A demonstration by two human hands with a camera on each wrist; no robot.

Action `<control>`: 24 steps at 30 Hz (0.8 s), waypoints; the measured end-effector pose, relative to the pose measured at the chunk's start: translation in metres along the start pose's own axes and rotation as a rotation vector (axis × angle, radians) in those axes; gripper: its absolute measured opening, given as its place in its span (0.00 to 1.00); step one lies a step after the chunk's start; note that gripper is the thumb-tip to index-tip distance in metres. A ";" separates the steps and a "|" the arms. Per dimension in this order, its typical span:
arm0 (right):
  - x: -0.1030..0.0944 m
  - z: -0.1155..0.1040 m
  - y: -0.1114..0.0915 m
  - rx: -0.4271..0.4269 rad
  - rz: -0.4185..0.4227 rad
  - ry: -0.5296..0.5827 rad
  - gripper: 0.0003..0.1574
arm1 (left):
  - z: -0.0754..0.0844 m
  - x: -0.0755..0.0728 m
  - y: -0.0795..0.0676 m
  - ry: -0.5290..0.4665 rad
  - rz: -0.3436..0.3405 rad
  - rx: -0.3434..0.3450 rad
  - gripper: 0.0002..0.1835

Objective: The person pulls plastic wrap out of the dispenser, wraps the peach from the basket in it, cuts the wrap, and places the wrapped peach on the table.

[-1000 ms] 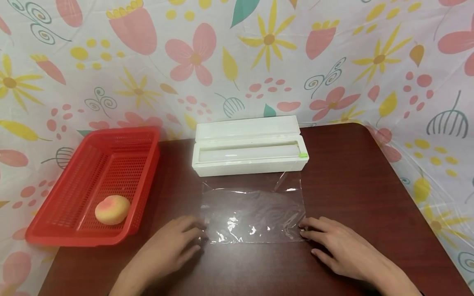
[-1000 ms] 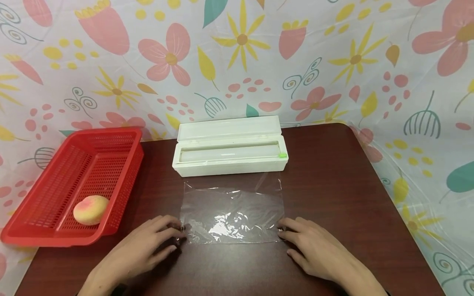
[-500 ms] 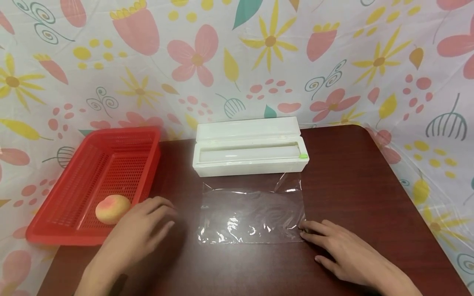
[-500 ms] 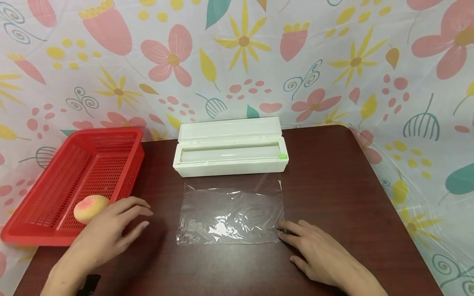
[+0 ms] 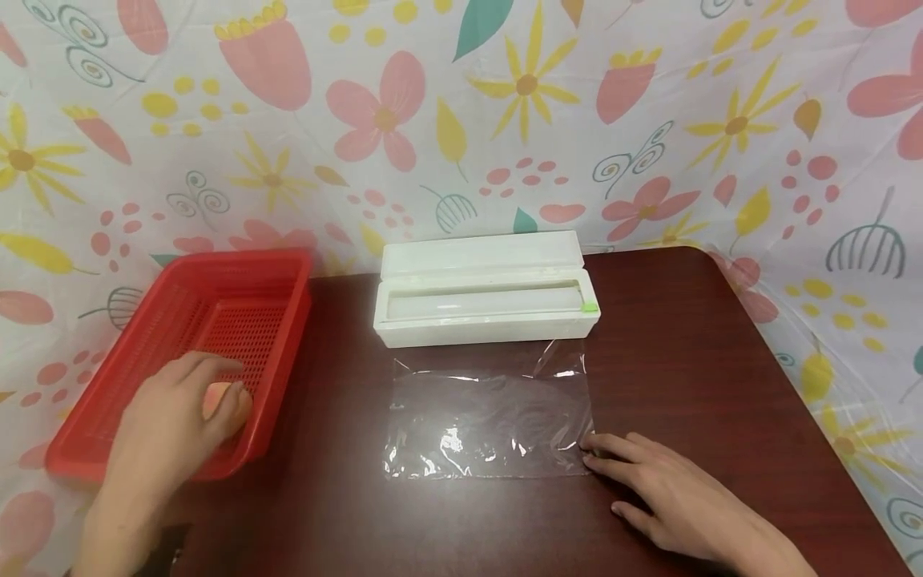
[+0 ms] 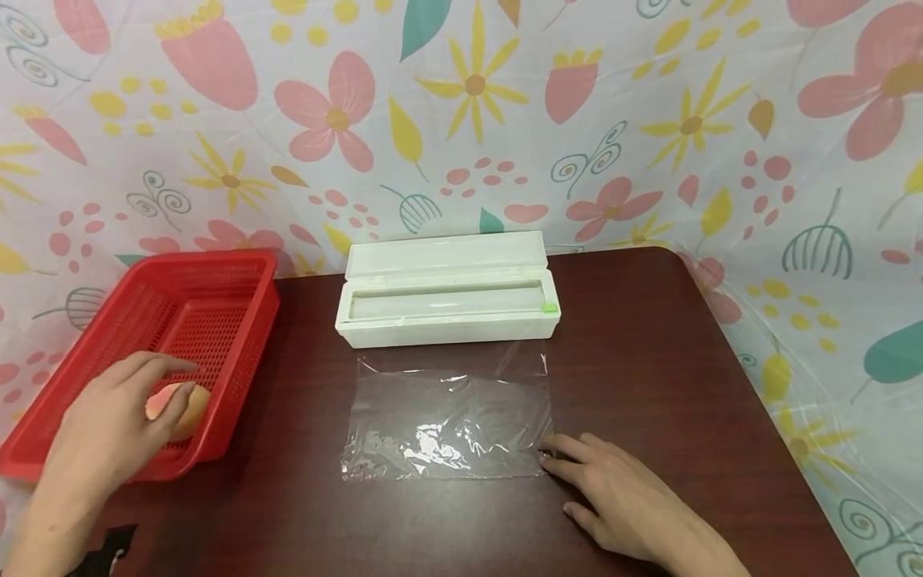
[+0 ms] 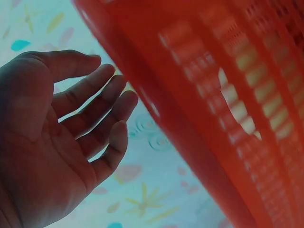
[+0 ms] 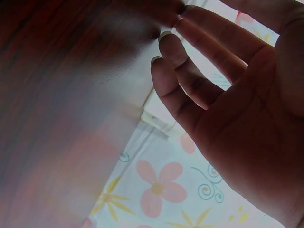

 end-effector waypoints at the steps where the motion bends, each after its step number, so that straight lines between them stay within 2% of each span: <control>1: 0.000 0.000 0.000 -0.001 0.002 0.000 0.35 | -0.006 -0.001 0.000 -0.003 -0.011 -0.016 0.21; 5: 0.001 -0.001 -0.001 -0.004 0.018 -0.006 0.35 | -0.026 0.000 0.002 -0.011 -0.068 -0.056 0.22; 10: 0.001 -0.001 -0.001 0.001 0.025 -0.002 0.35 | -0.044 0.009 0.008 -0.022 -0.195 -0.132 0.28; 14: 0.002 -0.001 -0.001 0.006 0.020 0.006 0.34 | -0.058 0.015 0.011 -0.031 -0.279 -0.166 0.34; 19: 0.002 0.000 0.000 0.008 0.022 0.009 0.34 | -0.073 0.023 0.016 -0.065 -0.410 -0.194 0.46; 24: 0.003 -0.001 -0.001 0.009 0.031 0.009 0.34 | -0.082 0.031 0.020 -0.098 -0.505 -0.182 0.49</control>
Point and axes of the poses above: each hand's wrist, its own y-axis towards the middle knuckle, its own x-axis out of the palm, z = x × y, the point moved 3 cm from there along y, towards the middle knuckle, and after that the axes turned 15 degrees about -z, right-handed, at the moved point
